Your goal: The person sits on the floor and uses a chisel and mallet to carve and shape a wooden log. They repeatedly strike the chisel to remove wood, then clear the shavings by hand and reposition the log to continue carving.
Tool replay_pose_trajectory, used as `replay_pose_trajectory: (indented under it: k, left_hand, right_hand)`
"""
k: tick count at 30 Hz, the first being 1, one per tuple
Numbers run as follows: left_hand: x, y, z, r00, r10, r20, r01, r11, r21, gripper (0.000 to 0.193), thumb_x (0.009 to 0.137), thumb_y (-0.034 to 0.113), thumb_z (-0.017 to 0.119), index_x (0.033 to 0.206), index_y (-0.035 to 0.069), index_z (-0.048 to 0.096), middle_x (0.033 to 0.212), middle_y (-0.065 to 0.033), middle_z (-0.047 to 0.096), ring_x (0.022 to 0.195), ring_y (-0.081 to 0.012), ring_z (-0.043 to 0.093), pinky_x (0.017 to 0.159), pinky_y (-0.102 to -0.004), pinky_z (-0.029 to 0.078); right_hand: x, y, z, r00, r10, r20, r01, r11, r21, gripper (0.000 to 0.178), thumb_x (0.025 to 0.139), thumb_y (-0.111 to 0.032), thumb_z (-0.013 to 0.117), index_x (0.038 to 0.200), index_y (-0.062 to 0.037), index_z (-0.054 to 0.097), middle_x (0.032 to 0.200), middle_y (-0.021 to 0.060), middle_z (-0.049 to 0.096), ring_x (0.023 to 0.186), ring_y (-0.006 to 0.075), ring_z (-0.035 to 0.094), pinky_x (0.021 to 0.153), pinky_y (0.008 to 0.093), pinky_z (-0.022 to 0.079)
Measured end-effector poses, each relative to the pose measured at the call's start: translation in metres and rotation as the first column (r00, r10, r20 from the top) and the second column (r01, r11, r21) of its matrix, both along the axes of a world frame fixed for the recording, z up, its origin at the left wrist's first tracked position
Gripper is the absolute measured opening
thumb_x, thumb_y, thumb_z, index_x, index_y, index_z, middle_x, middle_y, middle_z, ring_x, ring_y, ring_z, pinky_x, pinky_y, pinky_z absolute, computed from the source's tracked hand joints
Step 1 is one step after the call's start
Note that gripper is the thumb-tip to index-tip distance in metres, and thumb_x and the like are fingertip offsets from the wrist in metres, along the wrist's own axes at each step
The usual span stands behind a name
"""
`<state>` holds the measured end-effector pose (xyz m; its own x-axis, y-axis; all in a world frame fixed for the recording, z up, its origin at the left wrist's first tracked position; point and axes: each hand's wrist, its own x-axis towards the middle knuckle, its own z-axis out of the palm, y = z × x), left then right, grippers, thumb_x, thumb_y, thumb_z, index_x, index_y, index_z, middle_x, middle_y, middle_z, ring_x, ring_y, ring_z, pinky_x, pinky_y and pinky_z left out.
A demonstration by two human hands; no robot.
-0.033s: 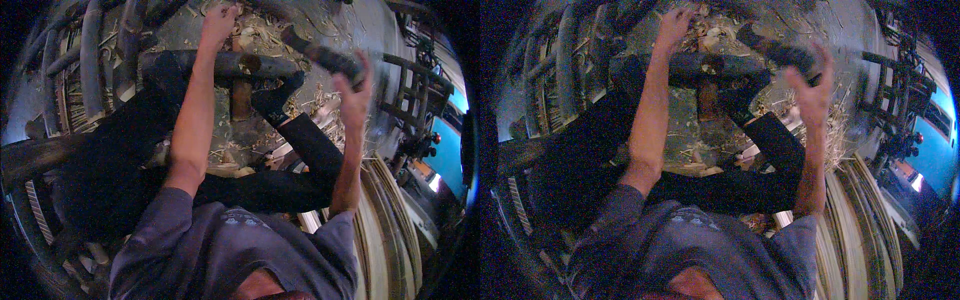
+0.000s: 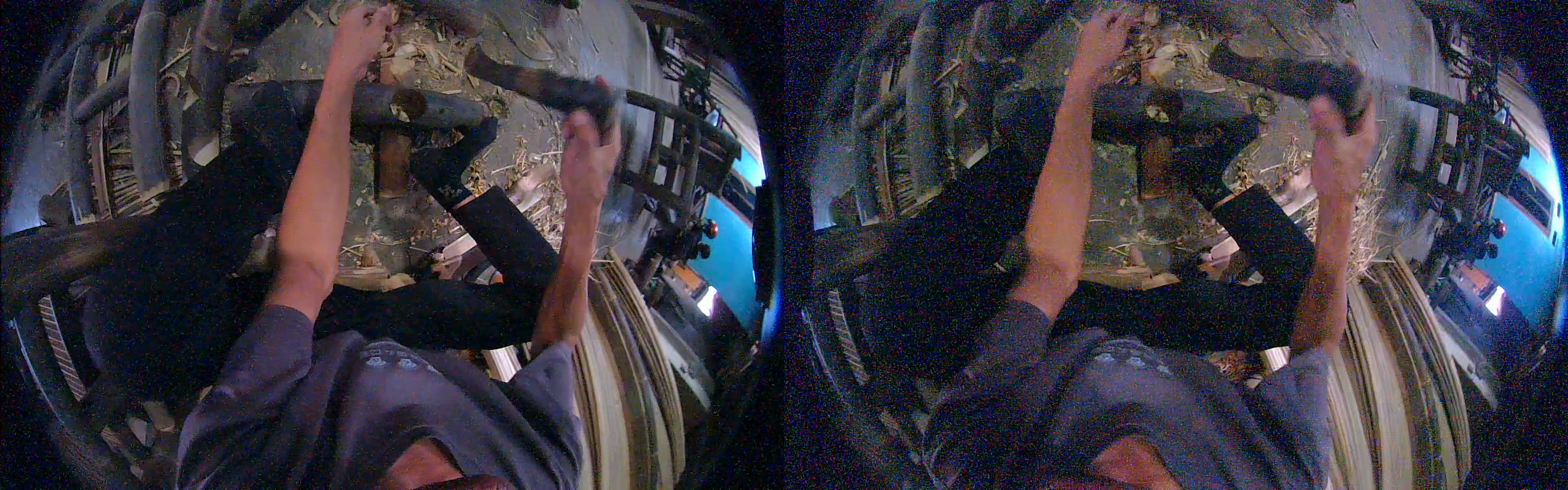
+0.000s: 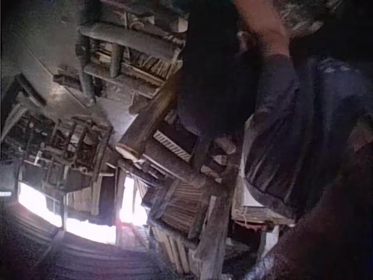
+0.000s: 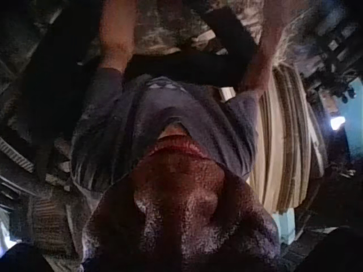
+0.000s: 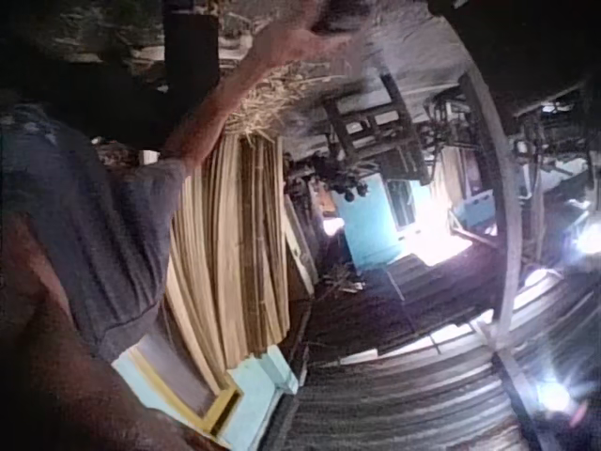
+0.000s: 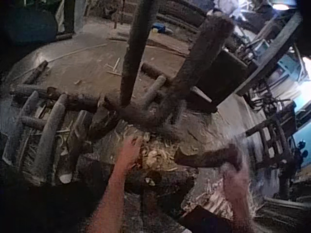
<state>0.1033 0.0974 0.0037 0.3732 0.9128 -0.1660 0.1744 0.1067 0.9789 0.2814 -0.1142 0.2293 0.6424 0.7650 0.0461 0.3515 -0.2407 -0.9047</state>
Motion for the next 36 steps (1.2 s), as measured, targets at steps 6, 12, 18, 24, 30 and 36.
replay_pose_trajectory:
  k: [6,12,18,24,30,36]
  left_hand:
    - [0.019,-0.009,0.034,0.939,0.067,0.338,0.113,0.867,-0.486,0.051,0.091,0.040,0.054,0.124,0.002,0.049,0.102,-0.0122,0.059,0.089,-0.0220,0.059,0.073,-0.0360,0.048]
    - [0.046,-0.008,0.057,0.817,0.256,0.517,0.185,0.733,-0.655,0.061,0.090,0.051,0.048,0.130,0.006,0.041,0.120,-0.0126,0.051,0.106,-0.0257,0.053,0.090,-0.0412,0.042]
    - [0.059,-0.007,0.047,0.913,0.257,0.316,-0.093,0.887,-0.453,0.056,0.090,0.049,0.049,0.123,0.004,0.044,0.118,-0.0123,0.049,0.108,-0.0230,0.049,0.090,-0.0376,0.040]
    - [0.069,-0.009,0.039,0.816,0.428,0.388,-0.317,0.893,-0.318,0.047,0.088,0.048,0.054,0.097,0.001,0.055,0.087,-0.0080,0.054,0.084,-0.0206,0.053,0.076,-0.0351,0.041]
    - [0.082,-0.016,0.034,0.804,0.342,0.486,-0.181,0.920,-0.348,0.043,0.087,0.046,0.058,0.088,0.003,0.057,0.075,-0.0047,0.052,0.072,-0.0182,0.051,0.069,-0.0336,0.041]
    - [0.089,-0.022,0.041,0.829,0.121,0.546,0.104,0.926,-0.364,0.044,0.085,0.046,0.061,0.092,0.003,0.059,0.078,-0.0046,0.055,0.074,-0.0159,0.053,0.069,-0.0306,0.042]
  right_hand:
    - [0.021,0.083,-0.076,0.604,0.290,-0.742,0.102,0.896,0.433,0.055,0.087,-0.053,0.048,0.116,-0.0063,0.049,0.095,0.0101,0.059,0.080,0.0209,0.055,0.068,0.0334,0.047]
    - [0.007,0.146,-0.138,0.412,0.334,-0.848,-0.497,0.862,0.099,0.073,0.088,-0.048,0.054,0.139,-0.0032,0.028,0.133,0.0160,0.041,0.121,0.0288,0.041,0.099,0.0391,0.036]
    - [-0.009,0.165,-0.189,0.831,0.530,-0.169,-0.556,0.796,-0.237,0.069,0.091,-0.054,0.041,0.138,-0.0052,0.033,0.139,0.0145,0.033,0.128,0.0301,0.033,0.104,0.0405,0.029]
    - [0.008,0.169,-0.227,0.806,0.574,-0.148,-0.592,0.772,-0.232,0.066,0.094,-0.052,0.031,0.142,-0.0067,0.027,0.146,0.0132,0.024,0.134,0.0287,0.023,0.109,0.0377,0.019]
    - [-0.010,0.154,-0.206,0.897,0.217,-0.385,-0.344,0.889,-0.302,0.073,0.092,-0.058,0.028,0.143,-0.0062,0.024,0.147,0.0163,0.023,0.135,0.0303,0.022,0.108,0.0379,0.021]
    - [-0.027,0.132,-0.173,0.881,-0.009,-0.474,-0.111,0.968,-0.224,0.079,0.089,-0.063,0.031,0.141,-0.0028,0.027,0.144,0.0191,0.028,0.131,0.0322,0.031,0.104,0.0392,0.029]
